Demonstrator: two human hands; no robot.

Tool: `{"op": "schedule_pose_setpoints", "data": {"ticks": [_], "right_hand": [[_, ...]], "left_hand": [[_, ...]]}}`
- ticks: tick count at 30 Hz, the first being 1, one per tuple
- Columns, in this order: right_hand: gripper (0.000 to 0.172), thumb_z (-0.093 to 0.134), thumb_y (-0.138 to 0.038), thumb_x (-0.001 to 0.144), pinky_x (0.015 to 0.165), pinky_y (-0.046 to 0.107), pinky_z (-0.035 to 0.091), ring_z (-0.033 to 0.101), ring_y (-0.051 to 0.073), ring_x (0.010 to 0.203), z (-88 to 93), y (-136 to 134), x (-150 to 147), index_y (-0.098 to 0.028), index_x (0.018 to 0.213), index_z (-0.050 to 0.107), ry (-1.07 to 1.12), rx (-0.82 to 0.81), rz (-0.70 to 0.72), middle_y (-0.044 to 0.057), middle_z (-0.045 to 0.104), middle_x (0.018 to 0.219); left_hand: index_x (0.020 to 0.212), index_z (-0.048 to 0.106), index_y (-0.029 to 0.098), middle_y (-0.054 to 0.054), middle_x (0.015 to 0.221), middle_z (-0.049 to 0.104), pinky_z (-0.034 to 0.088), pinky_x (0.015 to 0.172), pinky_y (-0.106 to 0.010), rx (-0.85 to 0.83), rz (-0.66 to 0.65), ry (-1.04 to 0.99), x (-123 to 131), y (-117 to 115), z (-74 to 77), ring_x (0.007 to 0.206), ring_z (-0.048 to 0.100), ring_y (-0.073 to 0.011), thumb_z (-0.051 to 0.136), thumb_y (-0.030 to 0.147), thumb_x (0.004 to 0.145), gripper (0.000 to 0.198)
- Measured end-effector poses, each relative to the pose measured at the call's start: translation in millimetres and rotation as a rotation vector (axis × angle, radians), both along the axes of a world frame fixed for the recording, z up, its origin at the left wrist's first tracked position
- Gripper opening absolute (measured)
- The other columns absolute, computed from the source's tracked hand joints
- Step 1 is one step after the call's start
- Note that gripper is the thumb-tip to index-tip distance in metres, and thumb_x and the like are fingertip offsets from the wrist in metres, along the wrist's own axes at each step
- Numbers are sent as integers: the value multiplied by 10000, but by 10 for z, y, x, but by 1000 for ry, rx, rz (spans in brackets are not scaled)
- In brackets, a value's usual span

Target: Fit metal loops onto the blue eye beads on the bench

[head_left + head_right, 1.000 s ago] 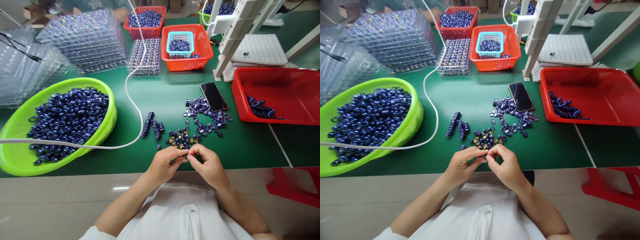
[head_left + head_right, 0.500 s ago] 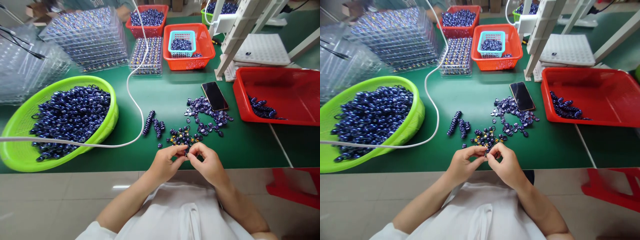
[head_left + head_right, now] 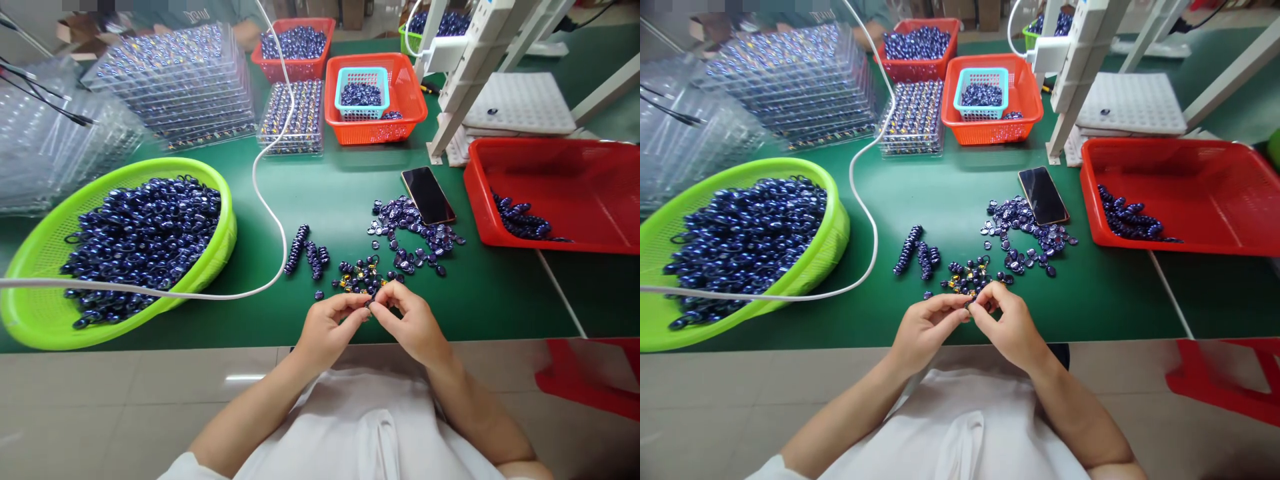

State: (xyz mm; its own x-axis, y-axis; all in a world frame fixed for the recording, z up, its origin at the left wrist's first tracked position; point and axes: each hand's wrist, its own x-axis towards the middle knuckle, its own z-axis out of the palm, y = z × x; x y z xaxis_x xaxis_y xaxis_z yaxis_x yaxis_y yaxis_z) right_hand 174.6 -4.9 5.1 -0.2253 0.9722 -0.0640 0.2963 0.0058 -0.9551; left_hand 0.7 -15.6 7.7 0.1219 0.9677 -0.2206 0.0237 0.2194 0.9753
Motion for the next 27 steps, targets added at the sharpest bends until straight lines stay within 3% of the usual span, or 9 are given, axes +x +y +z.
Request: {"op": "schedule_pose_setpoints", "data": {"ticks": [5, 13, 22, 27], "right_hand": [[127, 595, -324, 936, 787, 286, 544, 646, 164, 852, -88, -93, 93, -240, 1029, 617, 72, 57, 13, 20, 649, 944], [200, 664, -236, 874, 763, 336, 572, 652, 185, 845, -168, -181, 95, -255, 1065, 609, -37, 390, -29, 45, 662, 996], [143, 613, -137, 901, 748, 301, 539, 644, 161, 804, -182, -126, 93, -250, 987, 622, 16, 344, -41, 8, 648, 871], [229, 652, -122, 870, 793, 337, 545, 638, 184, 900, -152, -146, 125, -265, 1047, 628, -30, 465, 5, 33, 642, 966]], "left_hand": [[875, 728, 133, -47, 758, 754, 601, 720, -284, -151, 78, -146, 37, 60, 88, 688, 709, -162, 755, 289, 767, 191], [822, 678, 144, -9, 678, 688, 571, 650, -257, -183, 58, -187, 99, 105, 74, 618, 655, -129, 771, 302, 731, 205], [764, 684, 144, 8, 622, 649, 473, 544, -210, -167, 87, -122, 95, 119, 70, 541, 559, -92, 745, 228, 702, 120], [749, 688, 148, 11, 619, 639, 450, 542, -214, -165, 85, -110, 86, 126, 63, 538, 539, -91, 720, 224, 699, 96]]}}
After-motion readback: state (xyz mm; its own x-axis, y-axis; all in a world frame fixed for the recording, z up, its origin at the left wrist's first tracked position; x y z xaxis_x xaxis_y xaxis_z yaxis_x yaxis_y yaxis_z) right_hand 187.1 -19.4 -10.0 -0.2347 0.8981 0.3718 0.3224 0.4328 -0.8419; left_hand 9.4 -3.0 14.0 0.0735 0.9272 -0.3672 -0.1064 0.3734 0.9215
